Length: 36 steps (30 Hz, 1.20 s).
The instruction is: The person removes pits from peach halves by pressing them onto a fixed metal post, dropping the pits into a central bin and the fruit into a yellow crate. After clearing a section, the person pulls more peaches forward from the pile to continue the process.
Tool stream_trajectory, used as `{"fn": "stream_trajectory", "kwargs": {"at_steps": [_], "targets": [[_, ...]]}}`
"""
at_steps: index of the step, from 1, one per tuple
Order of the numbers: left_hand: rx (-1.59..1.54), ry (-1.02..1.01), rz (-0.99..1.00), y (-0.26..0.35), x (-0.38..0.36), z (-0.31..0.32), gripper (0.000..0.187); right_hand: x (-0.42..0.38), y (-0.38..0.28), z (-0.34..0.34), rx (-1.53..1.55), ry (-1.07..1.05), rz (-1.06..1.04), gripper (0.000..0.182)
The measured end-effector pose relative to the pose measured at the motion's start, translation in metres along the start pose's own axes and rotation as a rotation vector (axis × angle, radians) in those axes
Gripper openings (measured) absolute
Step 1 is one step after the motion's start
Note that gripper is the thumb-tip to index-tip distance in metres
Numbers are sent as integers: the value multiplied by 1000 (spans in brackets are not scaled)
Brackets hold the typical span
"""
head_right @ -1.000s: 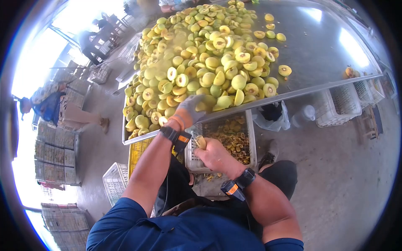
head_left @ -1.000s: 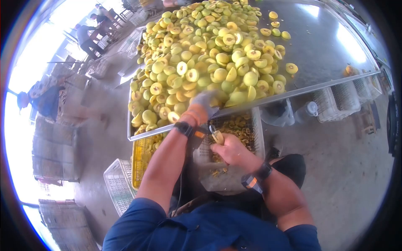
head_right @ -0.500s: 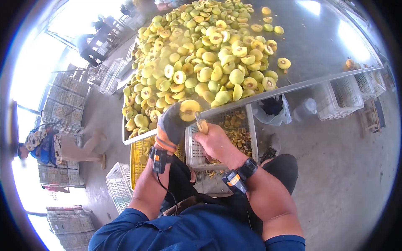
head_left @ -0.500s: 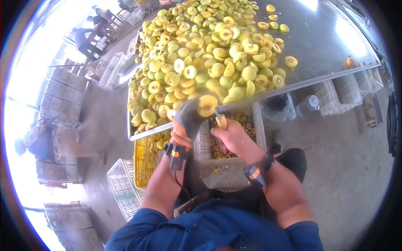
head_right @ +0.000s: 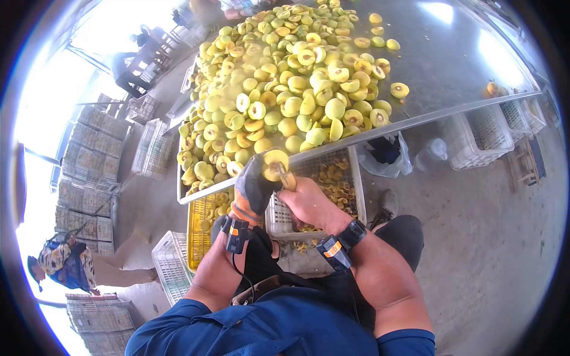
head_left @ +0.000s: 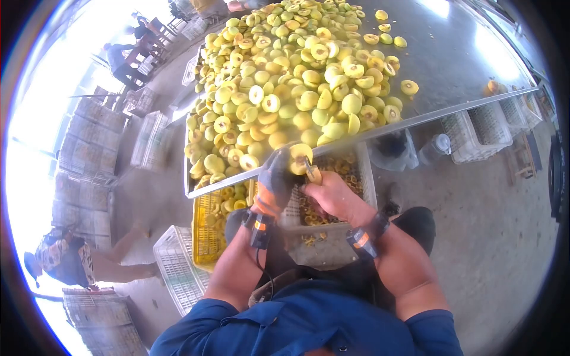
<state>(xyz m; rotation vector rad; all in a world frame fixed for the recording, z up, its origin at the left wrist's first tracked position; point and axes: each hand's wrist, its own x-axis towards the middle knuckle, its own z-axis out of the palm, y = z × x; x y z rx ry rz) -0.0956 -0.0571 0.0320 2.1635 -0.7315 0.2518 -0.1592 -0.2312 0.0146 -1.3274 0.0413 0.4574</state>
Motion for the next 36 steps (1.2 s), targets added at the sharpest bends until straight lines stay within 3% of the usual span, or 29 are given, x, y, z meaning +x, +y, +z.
{"fn": "stream_trajectory", "kwargs": {"at_steps": [5,8,10,11,16,17,20,23,26,29,32,35,36], "targets": [[-203,47,-91,-7,-2,5,32,0,0,0,-376,162,-248,30],[-174,-19,-213,-23,-8,7,33,-2,-5,3,-320,391,-314,34],[-293,-79,-302,-53,-12,16,33,4,-1,1,-251,357,-400,37],[-213,-89,-243,-50,-9,14,34,7,0,0,-217,341,-445,38],[-39,-49,-58,18,6,-6,34,9,-13,-3,80,266,-146,36],[-127,-17,-121,17,2,-2,33,7,-15,-1,127,247,-77,35],[-479,98,-283,-22,-16,24,32,9,6,1,17,162,-137,33],[-98,87,-118,-22,-12,16,29,-3,6,6,-204,210,-290,20],[-279,46,-190,-6,-6,10,27,-7,5,2,-398,137,-180,23],[-78,81,-104,-19,-9,18,28,-5,5,1,-508,158,-128,26],[8,79,-5,-25,-11,19,23,4,21,3,-465,160,-255,31],[-96,70,-103,-30,-12,21,22,5,17,3,-348,49,-301,29],[-106,88,-118,-25,-11,20,21,4,18,5,-394,100,-298,29]]}}
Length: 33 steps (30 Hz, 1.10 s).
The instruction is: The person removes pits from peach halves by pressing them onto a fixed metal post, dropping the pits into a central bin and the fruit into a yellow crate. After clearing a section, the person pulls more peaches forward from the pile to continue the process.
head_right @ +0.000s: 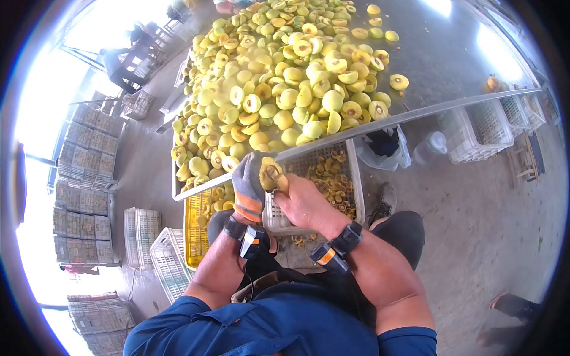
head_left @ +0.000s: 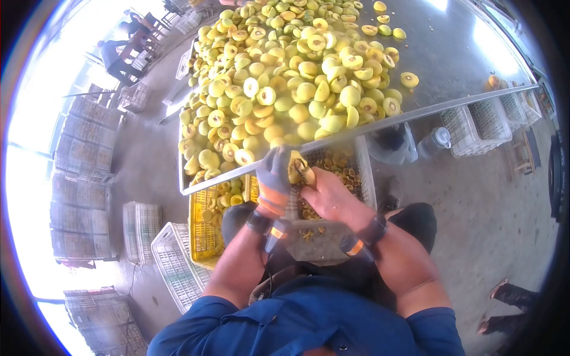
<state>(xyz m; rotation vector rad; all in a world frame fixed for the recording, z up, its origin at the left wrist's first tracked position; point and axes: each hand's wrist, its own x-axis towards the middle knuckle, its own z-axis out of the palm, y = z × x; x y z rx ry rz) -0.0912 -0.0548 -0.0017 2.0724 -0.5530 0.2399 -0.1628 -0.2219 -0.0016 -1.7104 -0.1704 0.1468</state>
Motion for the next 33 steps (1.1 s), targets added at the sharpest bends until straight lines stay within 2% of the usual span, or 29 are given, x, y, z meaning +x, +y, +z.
{"fn": "stream_trajectory", "kwargs": {"at_steps": [2,5,7,9,11,13,14,20,23,26,29,32,33], "targets": [[19,26,1,9,1,-2,20,-3,-1,3,-106,85,17,29],[186,18,104,10,4,-3,23,-4,-8,-3,-115,52,52,25],[-119,72,-97,14,3,1,26,-4,-15,-7,-145,47,90,26],[-263,102,-188,22,4,1,28,-3,-18,-8,-156,53,99,27],[-245,101,-165,29,6,-1,29,-3,-18,-8,-141,76,81,30],[-88,85,-78,20,6,-3,22,-3,-20,-9,-148,78,75,30],[-9,77,-35,19,6,-3,27,-3,-21,-9,-150,79,72,30],[-96,94,-77,17,3,-3,25,-3,-16,-9,-135,27,14,27],[201,36,215,6,5,-8,22,-1,-11,-7,-34,-91,7,27],[218,44,214,6,3,-8,20,-2,-13,-5,-14,-93,-33,26],[290,-8,248,8,7,-13,19,-1,-13,-8,172,-171,-1,25],[92,-70,223,0,13,-11,20,-1,-12,-2,-17,-61,-25,25],[-16,-72,90,3,12,-9,20,0,-9,-2,-2,-90,-16,25]]}}
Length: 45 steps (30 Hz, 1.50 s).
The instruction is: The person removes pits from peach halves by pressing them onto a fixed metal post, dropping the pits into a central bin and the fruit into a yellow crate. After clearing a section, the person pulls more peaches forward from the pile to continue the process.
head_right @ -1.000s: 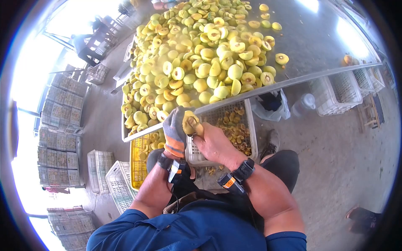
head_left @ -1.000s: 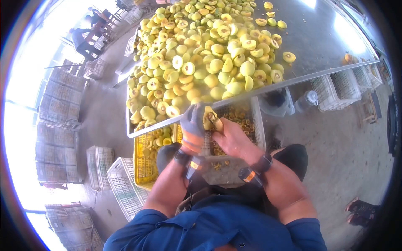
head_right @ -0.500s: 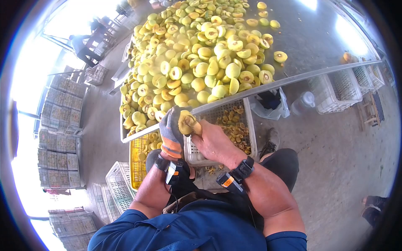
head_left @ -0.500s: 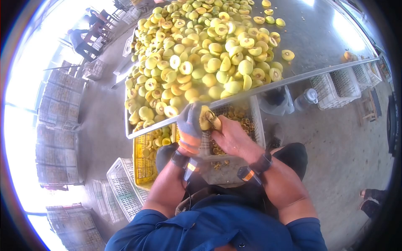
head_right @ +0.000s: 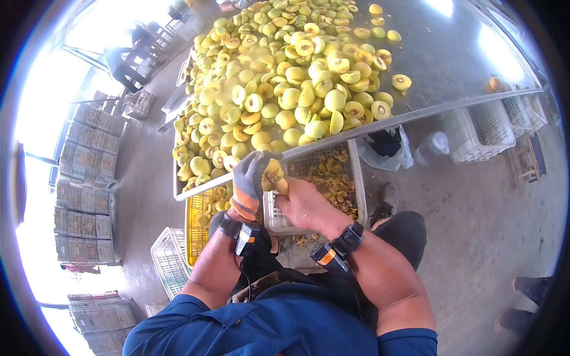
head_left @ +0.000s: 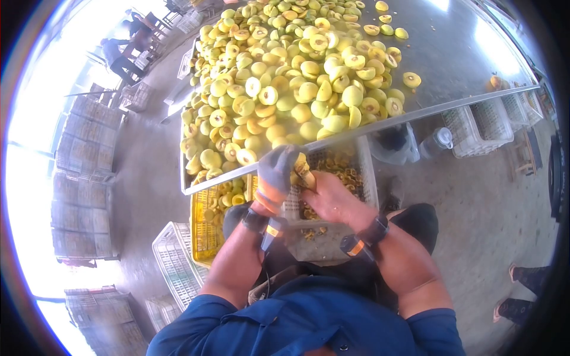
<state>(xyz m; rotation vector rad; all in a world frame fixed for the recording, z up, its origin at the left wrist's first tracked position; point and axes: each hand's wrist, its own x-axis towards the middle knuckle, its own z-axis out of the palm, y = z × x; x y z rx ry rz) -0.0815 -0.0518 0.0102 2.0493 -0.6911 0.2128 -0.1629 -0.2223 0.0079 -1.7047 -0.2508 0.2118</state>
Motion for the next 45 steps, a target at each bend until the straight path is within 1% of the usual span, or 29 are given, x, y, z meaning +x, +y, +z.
{"fn": "stream_trajectory", "kwargs": {"at_steps": [2,5,7,8,9,11,12,13,16,17,18,19,20,21,22,23,25,26,28,29,31,32,34,35,37,40,43,45], "targets": [[-226,1,-260,10,-2,2,20,-1,6,-1,34,-52,21,25],[-20,-120,19,13,5,-9,21,0,3,-1,141,-86,73,23],[-82,-23,-119,3,-4,1,23,0,6,6,-72,31,98,22],[-251,67,-261,6,-9,8,26,-1,6,10,-174,90,113,22],[-429,183,-387,9,-13,15,31,-1,6,9,-77,20,137,23],[-16,185,-288,15,-13,13,33,0,0,2,112,-117,180,25],[187,185,-235,17,-13,12,34,0,-2,1,216,-148,222,24],[318,171,-172,14,-12,10,30,-1,-4,-1,319,-177,262,23],[328,232,-77,17,-6,11,25,-1,-2,-1,553,-230,359,20],[226,235,-122,15,-7,12,26,-2,0,1,621,-239,388,19],[122,236,-168,9,-8,16,28,-3,8,7,474,-163,208,19],[122,224,-144,4,-8,18,26,-1,18,16,322,-88,29,18],[121,211,-120,0,-7,20,25,-2,14,16,329,-97,43,19],[228,180,-31,-4,-7,18,21,-2,10,16,336,-106,58,20],[334,150,59,-7,-9,16,17,-5,4,7,500,-200,265,20],[196,126,55,10,-3,13,23,-7,-6,-1,657,-292,471,21],[-281,-9,-323,-13,-6,17,23,-9,-15,-3,773,-318,508,18],[-345,-14,-370,-21,-8,20,25,-9,-18,-3,831,-333,527,16],[-470,-17,-466,-37,-10,25,31,-8,-11,-2,838,-361,517,16],[-438,-8,-432,-33,-11,24,29,-7,-7,-2,844,-375,510,15],[-508,39,-420,-27,-11,24,26,-6,-8,-1,799,-358,501,23],[-611,79,-443,-26,-13,28,25,-6,-8,1,773,-355,497,28],[-817,145,-528,-33,-16,28,21,-7,-4,6,764,-349,461,28],[-922,169,-590,-25,-12,24,20,-9,-2,8,759,-344,442,28],[-1105,185,-783,-6,-12,17,26,-12,-5,12,736,-339,402,26],[-1113,191,-738,6,-17,10,30,-15,-12,14,731,-344,396,25],[-1048,278,-746,22,-14,7,34,-19,-18,19,744,-335,411,22],[-1099,306,-789,16,-16,7,33,-20,-18,21,733,-328,402,19]]}}
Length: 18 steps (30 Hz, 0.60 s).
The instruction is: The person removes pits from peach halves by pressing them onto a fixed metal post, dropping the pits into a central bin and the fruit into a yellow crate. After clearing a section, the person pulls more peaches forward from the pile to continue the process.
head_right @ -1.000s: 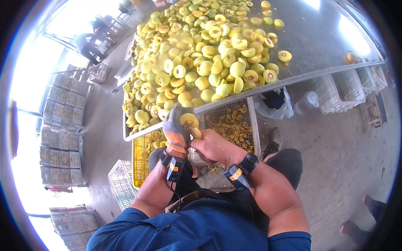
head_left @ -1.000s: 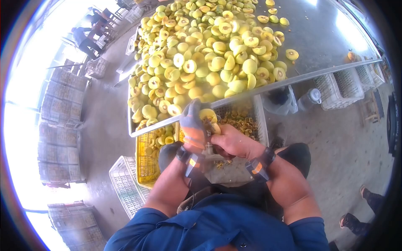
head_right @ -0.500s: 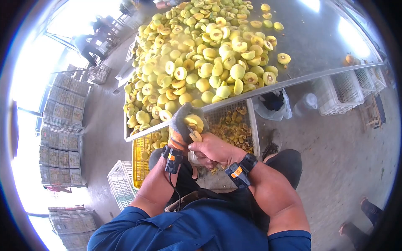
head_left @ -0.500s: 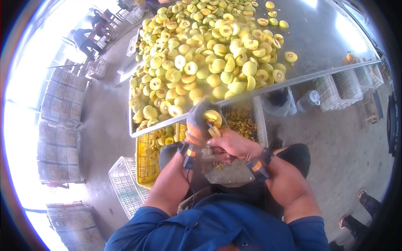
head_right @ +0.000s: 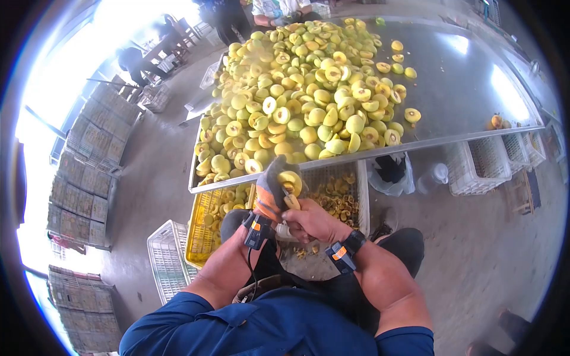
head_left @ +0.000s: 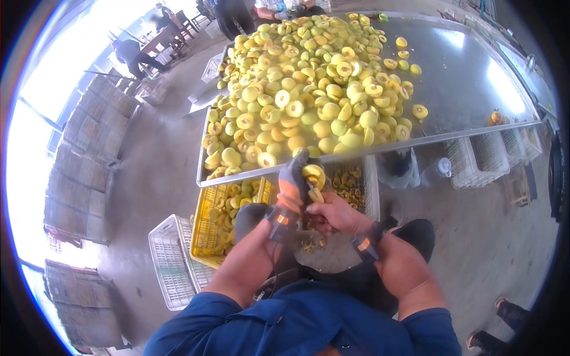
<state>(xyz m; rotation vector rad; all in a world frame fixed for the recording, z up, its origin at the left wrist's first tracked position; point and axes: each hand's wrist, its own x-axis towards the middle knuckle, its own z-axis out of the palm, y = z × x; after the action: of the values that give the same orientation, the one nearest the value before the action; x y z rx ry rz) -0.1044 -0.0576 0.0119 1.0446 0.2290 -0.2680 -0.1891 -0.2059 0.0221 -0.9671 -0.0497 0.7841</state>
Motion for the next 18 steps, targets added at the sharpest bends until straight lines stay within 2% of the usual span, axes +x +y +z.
{"fn": "stream_trajectory", "kwargs": {"at_steps": [4,6,8,11,14,15,18], "targets": [[-217,148,-7,7,13,-12,37,-6,7,20,-105,3,-11,15],[-116,41,18,5,21,-23,29,-3,17,24,-150,-19,4,16],[-3,-57,48,7,29,-42,34,4,20,22,-205,140,-20,18],[698,-128,640,5,29,-73,36,30,49,-24,-210,277,66,20],[1068,47,918,35,2,-92,34,32,51,-44,-204,334,139,21],[1280,107,1110,50,-4,-107,31,31,50,-45,-205,348,156,22],[677,228,627,74,-8,-172,18,35,61,-55,-231,409,156,23]]}}
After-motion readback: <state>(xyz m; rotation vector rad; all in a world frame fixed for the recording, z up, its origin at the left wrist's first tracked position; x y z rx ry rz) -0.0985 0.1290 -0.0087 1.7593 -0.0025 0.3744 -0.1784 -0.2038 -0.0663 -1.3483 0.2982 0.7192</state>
